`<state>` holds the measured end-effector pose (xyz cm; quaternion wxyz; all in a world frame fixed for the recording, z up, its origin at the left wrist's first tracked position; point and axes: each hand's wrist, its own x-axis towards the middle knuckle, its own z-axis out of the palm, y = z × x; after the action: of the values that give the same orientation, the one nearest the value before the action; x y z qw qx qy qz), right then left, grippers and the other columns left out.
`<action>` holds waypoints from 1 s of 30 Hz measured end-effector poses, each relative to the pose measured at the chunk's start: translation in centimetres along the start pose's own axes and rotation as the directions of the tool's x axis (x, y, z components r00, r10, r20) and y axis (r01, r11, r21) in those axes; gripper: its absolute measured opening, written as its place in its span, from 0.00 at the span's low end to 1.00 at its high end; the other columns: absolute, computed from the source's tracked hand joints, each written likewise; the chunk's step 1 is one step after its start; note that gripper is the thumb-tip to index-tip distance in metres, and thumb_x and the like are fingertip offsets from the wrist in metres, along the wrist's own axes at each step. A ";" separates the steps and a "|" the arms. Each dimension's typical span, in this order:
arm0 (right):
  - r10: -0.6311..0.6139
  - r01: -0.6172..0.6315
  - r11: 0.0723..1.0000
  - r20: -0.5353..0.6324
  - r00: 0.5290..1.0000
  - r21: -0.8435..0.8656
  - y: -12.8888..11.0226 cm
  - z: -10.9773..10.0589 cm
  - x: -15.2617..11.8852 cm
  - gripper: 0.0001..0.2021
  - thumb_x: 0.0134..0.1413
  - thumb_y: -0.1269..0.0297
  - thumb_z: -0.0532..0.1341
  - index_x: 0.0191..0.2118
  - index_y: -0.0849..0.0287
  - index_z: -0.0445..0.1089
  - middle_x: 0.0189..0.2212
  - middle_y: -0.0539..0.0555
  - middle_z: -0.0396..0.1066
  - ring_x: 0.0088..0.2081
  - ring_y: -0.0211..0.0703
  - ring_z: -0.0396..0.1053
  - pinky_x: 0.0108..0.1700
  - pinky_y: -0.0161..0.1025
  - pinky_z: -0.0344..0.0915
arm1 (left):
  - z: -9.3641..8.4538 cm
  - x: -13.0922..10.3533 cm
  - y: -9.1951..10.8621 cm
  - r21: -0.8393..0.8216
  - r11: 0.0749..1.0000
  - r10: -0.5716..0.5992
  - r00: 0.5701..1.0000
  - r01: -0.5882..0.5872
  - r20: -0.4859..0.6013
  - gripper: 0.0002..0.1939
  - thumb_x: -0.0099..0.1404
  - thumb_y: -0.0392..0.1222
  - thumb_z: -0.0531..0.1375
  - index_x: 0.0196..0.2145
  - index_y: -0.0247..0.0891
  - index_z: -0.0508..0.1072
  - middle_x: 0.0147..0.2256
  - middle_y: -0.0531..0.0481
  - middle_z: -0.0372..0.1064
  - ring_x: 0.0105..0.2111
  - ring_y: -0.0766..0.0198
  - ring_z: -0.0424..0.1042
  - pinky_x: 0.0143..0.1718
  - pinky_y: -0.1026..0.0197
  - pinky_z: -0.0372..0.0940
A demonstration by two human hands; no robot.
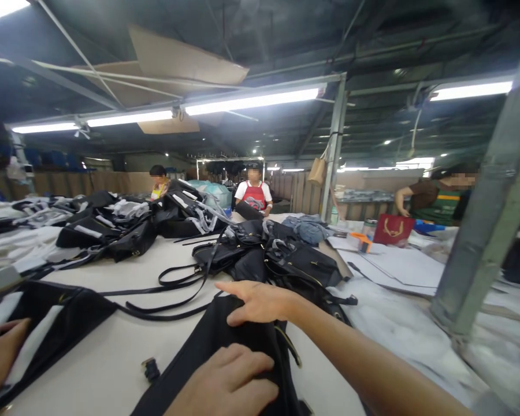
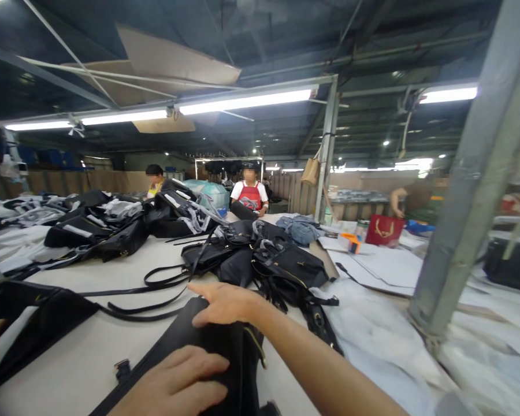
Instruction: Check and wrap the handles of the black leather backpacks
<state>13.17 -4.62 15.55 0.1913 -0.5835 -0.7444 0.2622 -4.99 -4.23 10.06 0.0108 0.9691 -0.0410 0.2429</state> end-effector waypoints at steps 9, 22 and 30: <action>0.216 -0.198 0.976 -0.494 0.842 0.090 4.0 1.7 -5.0 0.19 0.61 0.61 0.48 0.51 0.58 0.71 0.51 0.58 0.73 0.55 0.50 0.66 0.59 0.45 0.56 | 4.6 1.5 -0.7 0.083 0.989 0.115 0.990 -0.122 0.083 0.13 0.60 0.54 0.64 0.32 0.42 0.72 0.43 0.51 0.74 0.50 0.53 0.67 0.59 0.51 0.53; 0.597 -0.038 0.641 -0.468 0.651 0.766 10.9 15.9 -9.8 0.06 0.45 0.62 0.63 0.29 0.57 0.68 0.20 0.47 0.66 0.26 0.42 0.66 0.27 0.37 0.61 | 4.5 3.4 0.6 0.129 0.989 0.012 0.919 -0.068 0.394 0.12 0.56 0.49 0.66 0.26 0.38 0.72 0.31 0.49 0.73 0.35 0.54 0.70 0.37 0.55 0.63; 0.552 0.162 0.590 -0.541 0.635 0.791 11.9 15.8 -10.6 0.15 0.48 0.49 0.67 0.30 0.58 0.72 0.20 0.48 0.67 0.26 0.41 0.65 0.31 0.39 0.61 | 5.7 8.5 -1.4 -0.036 0.981 -0.139 0.828 0.188 0.543 0.09 0.61 0.30 0.56 0.36 0.35 0.75 0.42 0.41 0.74 0.46 0.49 0.71 0.46 0.51 0.66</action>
<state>15.53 -15.35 -4.00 0.6782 -0.5779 -0.3254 0.3167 5.25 -3.70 9.06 0.0621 0.9967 0.0303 -0.0425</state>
